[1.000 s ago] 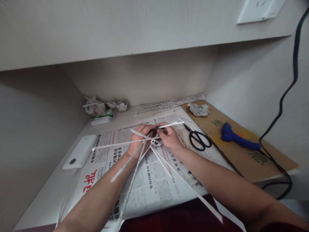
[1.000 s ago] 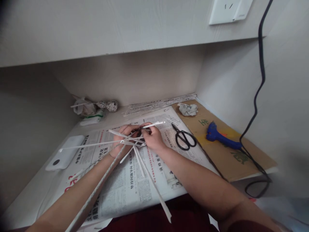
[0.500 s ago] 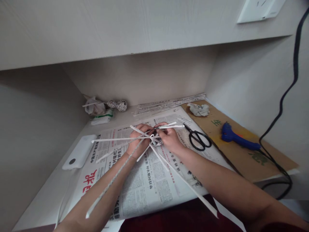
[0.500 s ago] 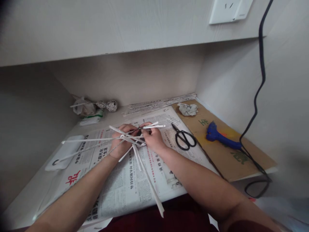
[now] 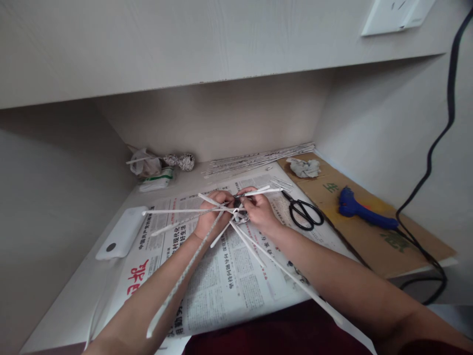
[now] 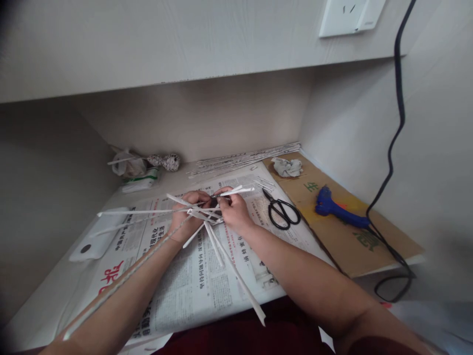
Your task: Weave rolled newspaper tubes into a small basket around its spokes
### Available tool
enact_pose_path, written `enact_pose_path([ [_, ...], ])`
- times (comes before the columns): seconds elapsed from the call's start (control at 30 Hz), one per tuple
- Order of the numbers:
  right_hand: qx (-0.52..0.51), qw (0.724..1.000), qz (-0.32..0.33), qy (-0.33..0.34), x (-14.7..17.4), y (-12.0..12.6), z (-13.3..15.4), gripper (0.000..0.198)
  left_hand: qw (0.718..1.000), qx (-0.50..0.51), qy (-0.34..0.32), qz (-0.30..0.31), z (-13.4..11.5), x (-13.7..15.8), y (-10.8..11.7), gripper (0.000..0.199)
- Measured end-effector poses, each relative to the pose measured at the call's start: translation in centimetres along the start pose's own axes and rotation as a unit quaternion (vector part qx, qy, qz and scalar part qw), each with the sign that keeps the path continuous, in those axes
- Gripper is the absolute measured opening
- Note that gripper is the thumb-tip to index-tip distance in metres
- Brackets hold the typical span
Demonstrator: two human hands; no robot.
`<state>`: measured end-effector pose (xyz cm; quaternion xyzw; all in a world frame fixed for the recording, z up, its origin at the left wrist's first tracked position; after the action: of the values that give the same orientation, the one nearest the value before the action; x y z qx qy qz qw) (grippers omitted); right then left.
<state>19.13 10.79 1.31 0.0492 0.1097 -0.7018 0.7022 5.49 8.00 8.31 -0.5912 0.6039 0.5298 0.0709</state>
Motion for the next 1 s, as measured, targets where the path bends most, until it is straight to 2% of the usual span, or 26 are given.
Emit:
enact_pose_path([
  [0.17,0.004,1.0,0.018,-0.001,0.1,-0.4,0.4,0.016,1.0,0.012,0.022,0.002,0.4,0.0,0.1,0.003],
  [0.33,0.061,0.997,-0.02,-0.032,0.2,0.6,0.4,0.024,0.999,-0.009,0.048,-0.018,0.7,-0.2,0.9,0.007],
  [0.43,0.136,0.99,-0.028,0.013,0.3,1.1,2.2,0.019,0.997,-0.013,0.077,-0.031,1.5,-0.4,1.4,0.01],
  [0.53,0.244,0.961,0.024,0.126,1.0,-0.3,5.5,0.012,0.996,-0.018,0.086,-0.032,2.0,-0.4,1.6,0.008],
  [0.63,0.324,0.92,0.075,0.208,2.0,-1.9,7.6,0.022,0.995,-0.014,0.097,-0.033,2.1,-0.5,1.8,0.007],
  [0.77,0.377,0.896,0.101,0.21,2.4,-2.6,8.0,0.016,0.993,-0.019,0.111,-0.03,1.6,-0.6,2.1,0.009],
  [0.83,0.405,0.885,0.117,0.197,2.4,-2.8,7.9,0.021,0.993,-0.03,0.109,-0.019,1.3,-0.7,2.0,0.009],
  [0.93,0.457,0.855,0.149,0.195,2.8,-3.4,7.8,0.03,0.993,-0.044,0.105,-0.017,1.2,-0.7,2.0,0.008],
  [1.0,0.484,0.835,0.164,0.204,3.2,-3.8,7.9,0.023,0.994,-0.051,0.1,-0.017,1.0,-0.7,1.9,0.008],
])
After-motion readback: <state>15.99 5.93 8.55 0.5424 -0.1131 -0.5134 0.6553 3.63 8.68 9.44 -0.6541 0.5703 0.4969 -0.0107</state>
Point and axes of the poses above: each hand's wrist, its own x-axis away from the middle knuckle, its own y-axis out of the back of the hand, z = x × y, the point moved 10 cm from there along -x, towards the middle knuckle, and after that the axes turned 3 degrees about z, right-handed, at the moved point
